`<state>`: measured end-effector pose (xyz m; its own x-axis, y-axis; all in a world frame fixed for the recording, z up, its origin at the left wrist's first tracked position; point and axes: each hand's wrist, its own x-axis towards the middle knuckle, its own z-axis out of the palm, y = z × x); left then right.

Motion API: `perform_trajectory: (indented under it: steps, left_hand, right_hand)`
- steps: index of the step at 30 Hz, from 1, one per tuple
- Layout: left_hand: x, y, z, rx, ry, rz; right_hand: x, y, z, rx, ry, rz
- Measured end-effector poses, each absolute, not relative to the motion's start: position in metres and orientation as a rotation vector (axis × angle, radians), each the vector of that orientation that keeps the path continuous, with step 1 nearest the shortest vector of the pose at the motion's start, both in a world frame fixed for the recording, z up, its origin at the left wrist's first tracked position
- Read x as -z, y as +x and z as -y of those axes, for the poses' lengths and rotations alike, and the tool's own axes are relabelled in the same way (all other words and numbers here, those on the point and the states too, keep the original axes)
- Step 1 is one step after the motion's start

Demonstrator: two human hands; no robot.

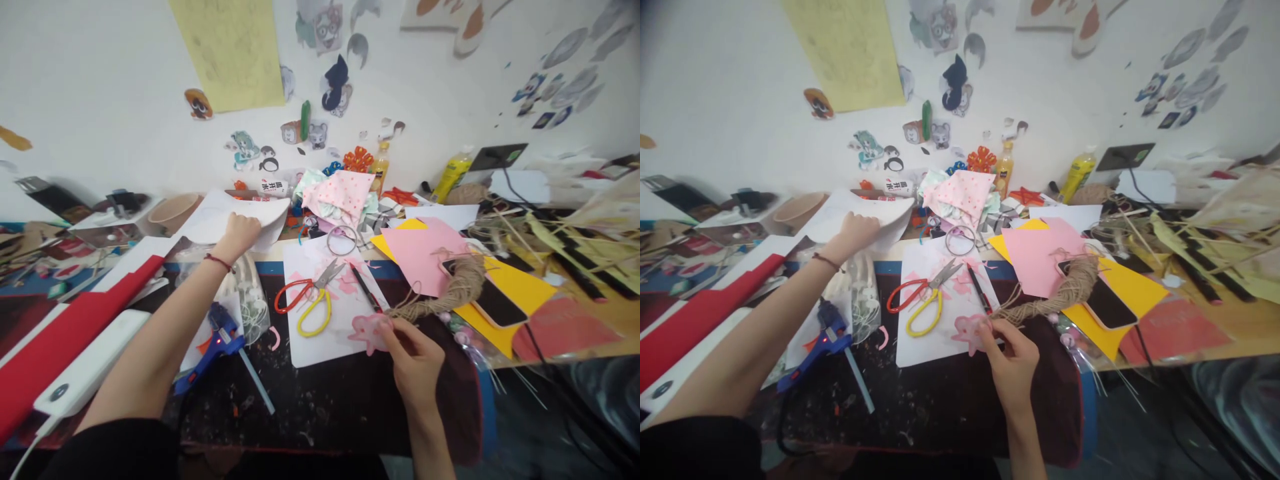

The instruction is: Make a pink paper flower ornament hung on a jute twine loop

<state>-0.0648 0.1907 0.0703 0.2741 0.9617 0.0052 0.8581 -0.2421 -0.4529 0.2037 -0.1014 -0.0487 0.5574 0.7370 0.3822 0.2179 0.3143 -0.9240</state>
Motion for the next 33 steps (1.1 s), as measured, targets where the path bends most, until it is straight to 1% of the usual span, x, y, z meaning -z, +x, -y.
perform_trajectory:
  steps: [7,12,16,24,33]
  left_hand:
    - [-0.108,-0.084,-0.201,-0.178,-2.179,1.701]
    - [-0.115,-0.095,-0.199,-0.074,-2.152,1.76]
    - [-0.099,-0.09,-0.192,-0.057,-2.167,1.72]
    - [-0.038,-0.059,-0.183,-0.227,-2.242,1.579]
    - [-0.025,-0.062,-0.2,-0.295,-2.195,1.581]
  right_hand:
    - [0.05,0.206,0.104,-0.412,-1.259,0.97]
    - [0.053,0.206,0.104,-0.399,-1.257,0.953]
    - [0.055,0.206,0.105,-0.398,-1.274,0.942]
    - [0.057,0.208,0.108,-0.413,-1.268,0.966]
    - [0.056,0.21,0.109,-0.385,-1.237,0.994]
